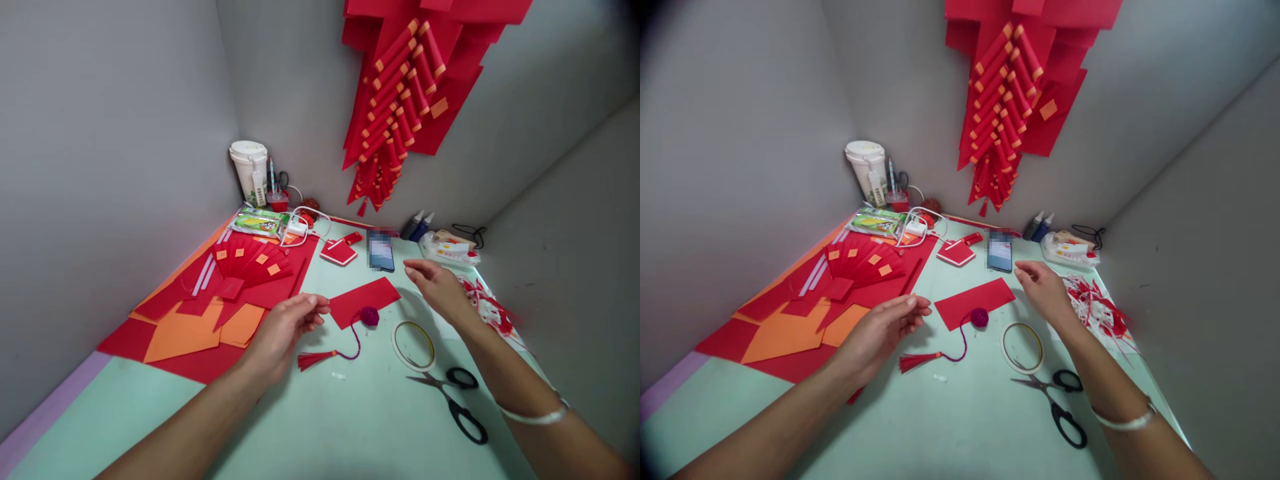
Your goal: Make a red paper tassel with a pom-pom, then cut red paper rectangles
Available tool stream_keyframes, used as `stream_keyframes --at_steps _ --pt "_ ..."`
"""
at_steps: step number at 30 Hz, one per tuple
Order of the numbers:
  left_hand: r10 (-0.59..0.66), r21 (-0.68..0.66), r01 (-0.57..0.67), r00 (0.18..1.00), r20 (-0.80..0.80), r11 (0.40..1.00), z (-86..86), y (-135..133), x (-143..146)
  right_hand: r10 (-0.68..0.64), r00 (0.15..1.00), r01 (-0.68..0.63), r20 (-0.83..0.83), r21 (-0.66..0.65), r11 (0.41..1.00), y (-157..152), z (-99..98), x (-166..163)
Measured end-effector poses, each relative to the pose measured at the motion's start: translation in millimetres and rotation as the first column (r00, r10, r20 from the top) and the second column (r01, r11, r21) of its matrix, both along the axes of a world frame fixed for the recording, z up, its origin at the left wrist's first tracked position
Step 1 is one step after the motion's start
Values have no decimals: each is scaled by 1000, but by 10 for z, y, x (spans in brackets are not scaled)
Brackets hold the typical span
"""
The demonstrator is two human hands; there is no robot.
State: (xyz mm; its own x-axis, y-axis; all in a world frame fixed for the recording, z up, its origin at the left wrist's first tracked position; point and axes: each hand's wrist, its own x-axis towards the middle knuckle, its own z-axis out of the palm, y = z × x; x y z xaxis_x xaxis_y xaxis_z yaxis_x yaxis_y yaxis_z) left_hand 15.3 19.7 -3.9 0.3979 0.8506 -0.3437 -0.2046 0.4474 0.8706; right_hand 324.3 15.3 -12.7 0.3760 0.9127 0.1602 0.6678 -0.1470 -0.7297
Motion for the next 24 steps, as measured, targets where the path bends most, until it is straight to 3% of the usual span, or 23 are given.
stream_keyframes --at_steps 3,7,13,20,22,24 --pt "-56 119 74 987 -148 990 9 -48 52 74 995 -77 73 28 997 -461 6 -254" --pt "-97 261 198 930 -356 945 -36 -119 140 237 943 -265 232 93 960 -818 -188 -531" --pt "-54 464 415 788 -614 782 -78 -171 154 277 877 -375 394 199 905 -858 -416 -641" --pt "-43 452 689 572 -819 567 -192 -167 109 392 821 -509 415 223 831 -908 -349 -826" --pt "-21 468 711 560 -828 524 -258 -169 119 451 786 -563 422 188 805 -891 -340 -919" --pt "-16 494 688 592 -806 532 -293 -174 123 513 752 -613 414 153 775 -862 -338 -1005"
